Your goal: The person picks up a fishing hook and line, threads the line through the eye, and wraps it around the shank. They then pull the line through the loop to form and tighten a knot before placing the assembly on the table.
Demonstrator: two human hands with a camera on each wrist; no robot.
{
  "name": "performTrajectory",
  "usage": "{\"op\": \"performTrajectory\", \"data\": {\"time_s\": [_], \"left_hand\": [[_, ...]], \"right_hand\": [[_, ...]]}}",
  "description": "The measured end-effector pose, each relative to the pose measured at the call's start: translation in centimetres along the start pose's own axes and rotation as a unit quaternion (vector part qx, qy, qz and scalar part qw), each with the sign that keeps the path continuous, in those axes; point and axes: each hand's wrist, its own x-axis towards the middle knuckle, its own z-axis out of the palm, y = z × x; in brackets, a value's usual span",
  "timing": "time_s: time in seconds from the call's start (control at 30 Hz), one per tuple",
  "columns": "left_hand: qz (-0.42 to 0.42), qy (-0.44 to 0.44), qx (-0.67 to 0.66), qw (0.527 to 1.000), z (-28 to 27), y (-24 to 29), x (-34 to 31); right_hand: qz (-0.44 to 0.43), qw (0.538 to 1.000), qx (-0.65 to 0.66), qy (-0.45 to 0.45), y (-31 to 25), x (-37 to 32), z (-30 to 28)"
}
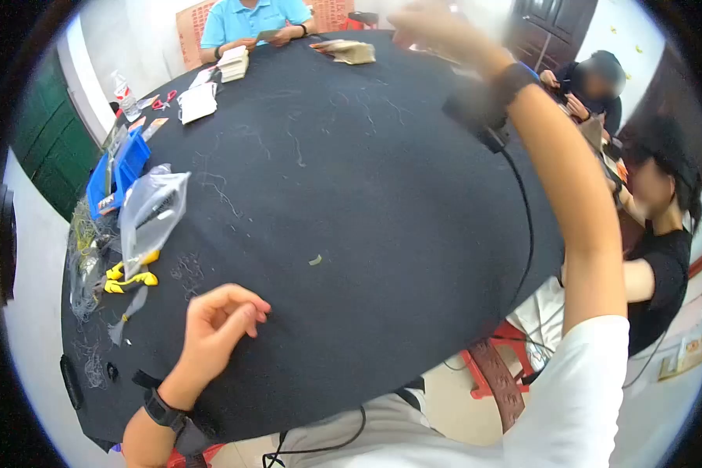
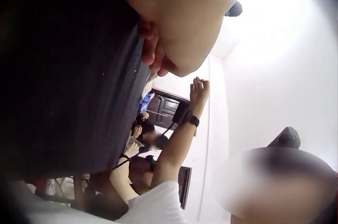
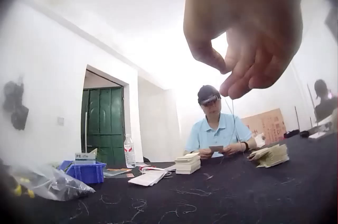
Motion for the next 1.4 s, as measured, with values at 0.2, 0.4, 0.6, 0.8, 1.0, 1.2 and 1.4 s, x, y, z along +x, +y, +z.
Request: {"op": "performTrajectory", "data": {"time_s": [0.2,0.4,0.6,0.8,1.0,1.2,1.4], "left_hand": [[-0.004,-0.009,0.021,1.0,-0.9,-0.4,0.8],[-0.022,-0.047,0.095,0.994,-1.2,1.0,1.2],[-0.016,-0.032,0.087,0.996,-0.3,2.4,1.8],[-0.06,-0.028,0.044,0.997,-0.7,1.8,1.4],[-0.113,0.011,-0.027,0.993,-1.3,1.9,1.8],[-0.147,0.074,-0.076,0.983,-2.0,1.8,1.9],[-0.153,0.068,-0.073,0.983,-2.3,1.6,2.0]], "right_hand": [[0.071,0.989,0.123,0.041,-1.7,9.0,5.4],[0.098,0.962,0.248,0.055,2.2,16.0,9.3],[0.108,0.945,0.293,0.096,5.3,17.0,10.2],[0.12,0.954,0.261,0.087,7.9,16.2,6.9],[0.13,0.938,0.308,0.093,12.4,15.0,1.9],[-0.038,0.979,-0.025,0.198,30.9,14.6,-8.6],[0.178,0.817,-0.543,0.078,36.7,0.4,-14.8]]}}
